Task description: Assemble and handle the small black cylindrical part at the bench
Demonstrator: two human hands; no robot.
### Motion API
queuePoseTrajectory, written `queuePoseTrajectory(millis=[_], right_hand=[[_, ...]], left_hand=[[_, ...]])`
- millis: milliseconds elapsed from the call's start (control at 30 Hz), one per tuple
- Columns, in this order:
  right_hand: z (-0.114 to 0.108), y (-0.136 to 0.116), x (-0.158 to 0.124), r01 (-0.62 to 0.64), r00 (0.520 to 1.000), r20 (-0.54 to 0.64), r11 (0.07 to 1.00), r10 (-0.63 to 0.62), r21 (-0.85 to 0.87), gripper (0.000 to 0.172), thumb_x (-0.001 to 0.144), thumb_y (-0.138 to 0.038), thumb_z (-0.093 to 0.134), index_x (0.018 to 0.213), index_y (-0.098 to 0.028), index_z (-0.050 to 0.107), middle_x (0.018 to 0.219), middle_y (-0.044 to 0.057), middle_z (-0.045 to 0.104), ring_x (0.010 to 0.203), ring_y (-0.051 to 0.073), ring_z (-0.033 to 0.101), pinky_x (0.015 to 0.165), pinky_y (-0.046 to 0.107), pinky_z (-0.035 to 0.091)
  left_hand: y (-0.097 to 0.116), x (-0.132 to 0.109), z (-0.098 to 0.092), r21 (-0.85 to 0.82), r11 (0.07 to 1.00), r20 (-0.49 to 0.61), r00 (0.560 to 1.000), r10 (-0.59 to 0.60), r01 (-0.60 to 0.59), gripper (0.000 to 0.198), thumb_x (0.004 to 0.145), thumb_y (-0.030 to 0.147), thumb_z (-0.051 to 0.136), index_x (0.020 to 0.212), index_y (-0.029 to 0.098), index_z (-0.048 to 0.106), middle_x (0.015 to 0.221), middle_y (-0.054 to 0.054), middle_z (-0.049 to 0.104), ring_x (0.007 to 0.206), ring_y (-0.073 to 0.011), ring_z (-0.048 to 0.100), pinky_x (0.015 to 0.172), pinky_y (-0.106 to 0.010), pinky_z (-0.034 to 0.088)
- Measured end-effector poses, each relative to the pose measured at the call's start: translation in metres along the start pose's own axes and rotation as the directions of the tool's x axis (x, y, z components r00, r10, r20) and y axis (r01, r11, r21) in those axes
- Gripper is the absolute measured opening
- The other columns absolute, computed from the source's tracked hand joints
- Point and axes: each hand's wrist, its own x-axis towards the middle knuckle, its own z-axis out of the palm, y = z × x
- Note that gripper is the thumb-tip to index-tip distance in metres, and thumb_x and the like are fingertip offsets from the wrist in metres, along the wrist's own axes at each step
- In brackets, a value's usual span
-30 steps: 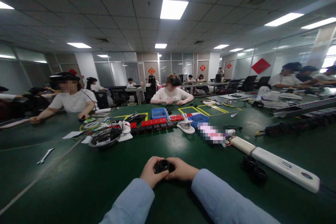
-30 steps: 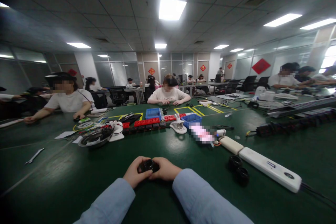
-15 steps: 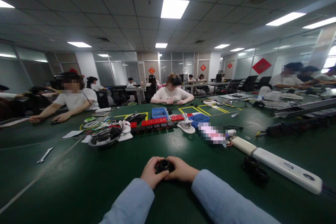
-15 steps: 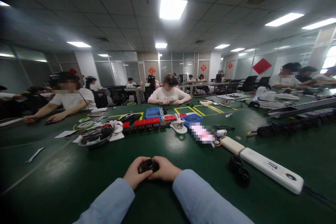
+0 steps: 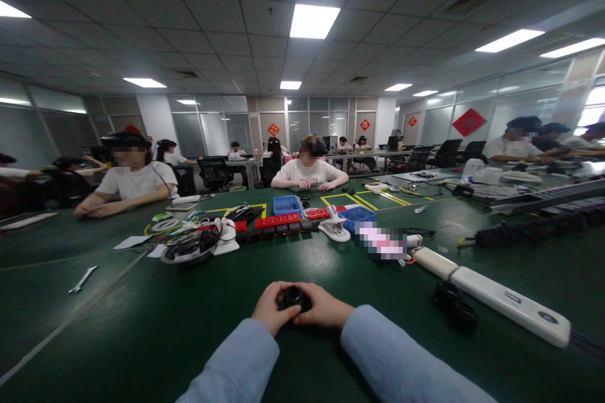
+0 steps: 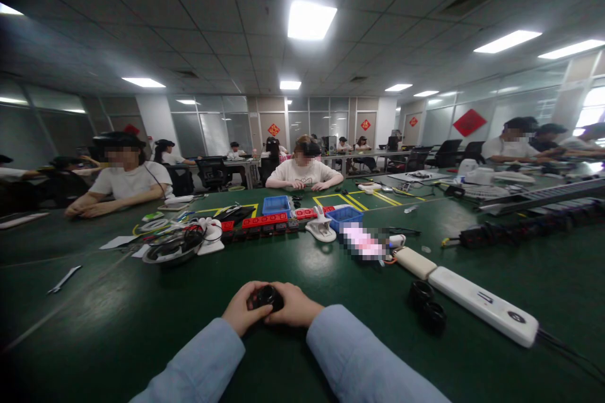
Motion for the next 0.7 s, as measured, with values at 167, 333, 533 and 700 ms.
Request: queuePoseTrajectory(millis=[167, 333, 533, 700], right_hand=[[-0.007, 0.009, 0.003, -0.041, 0.988, 0.156, 0.949, -0.009, 0.312, 0.048, 0.057, -0.02, 0.062, 0.103, -0.014, 0.05, 0.097, 0.004, 0.057, 0.09, 0.017, 0.051, 0.08, 0.029, 0.038], [-0.004, 0.016, 0.006, -0.06, 0.991, 0.131, 0.965, 0.027, 0.256, 0.043, 0.056, -0.02, 0.064, 0.097, -0.014, 0.053, 0.089, 0.002, 0.058, 0.083, 0.016, 0.052, 0.075, 0.029, 0.039], [-0.002, 0.02, 0.007, -0.044, 0.995, 0.101, 0.968, 0.019, 0.247, 0.044, 0.055, -0.022, 0.065, 0.096, -0.014, 0.053, 0.09, 0.003, 0.058, 0.083, 0.016, 0.052, 0.074, 0.029, 0.039], [-0.002, 0.018, 0.007, -0.054, 0.995, 0.098, 0.974, 0.033, 0.22, 0.043, 0.054, -0.021, 0.065, 0.095, -0.013, 0.053, 0.089, 0.003, 0.058, 0.082, 0.016, 0.052, 0.072, 0.028, 0.04]], left_hand=[[-0.003, 0.001, -0.002, -0.091, 0.995, 0.083, 0.996, -0.034, 0.042, 0.041, 0.052, 0.022, 0.066, 0.091, 0.015, 0.054, 0.085, -0.005, 0.054, 0.078, -0.0179, 0.051, 0.069, -0.03, 0.04], [-0.007, 0.002, 0.0, -0.158, 0.986, 0.098, 0.994, -0.04, 0.055, 0.044, 0.051, 0.02, 0.067, 0.092, 0.013, 0.051, 0.087, -0.006, 0.054, 0.082, -0.0186, 0.051, 0.072, -0.03, 0.04], [-0.009, 0.003, 0.002, -0.183, 0.983, 0.113, 0.994, -0.012, 0.032, 0.043, 0.053, 0.02, 0.066, 0.092, 0.013, 0.05, 0.089, -0.007, 0.053, 0.085, -0.0192, 0.051, 0.077, -0.033, 0.039], [-0.01, 0.003, 0.001, -0.197, 0.98, 0.112, 0.994, -0.012, 0.034, 0.042, 0.054, 0.019, 0.065, 0.093, 0.013, 0.05, 0.091, -0.007, 0.052, 0.087, -0.0189, 0.051, 0.079, -0.033, 0.039]])
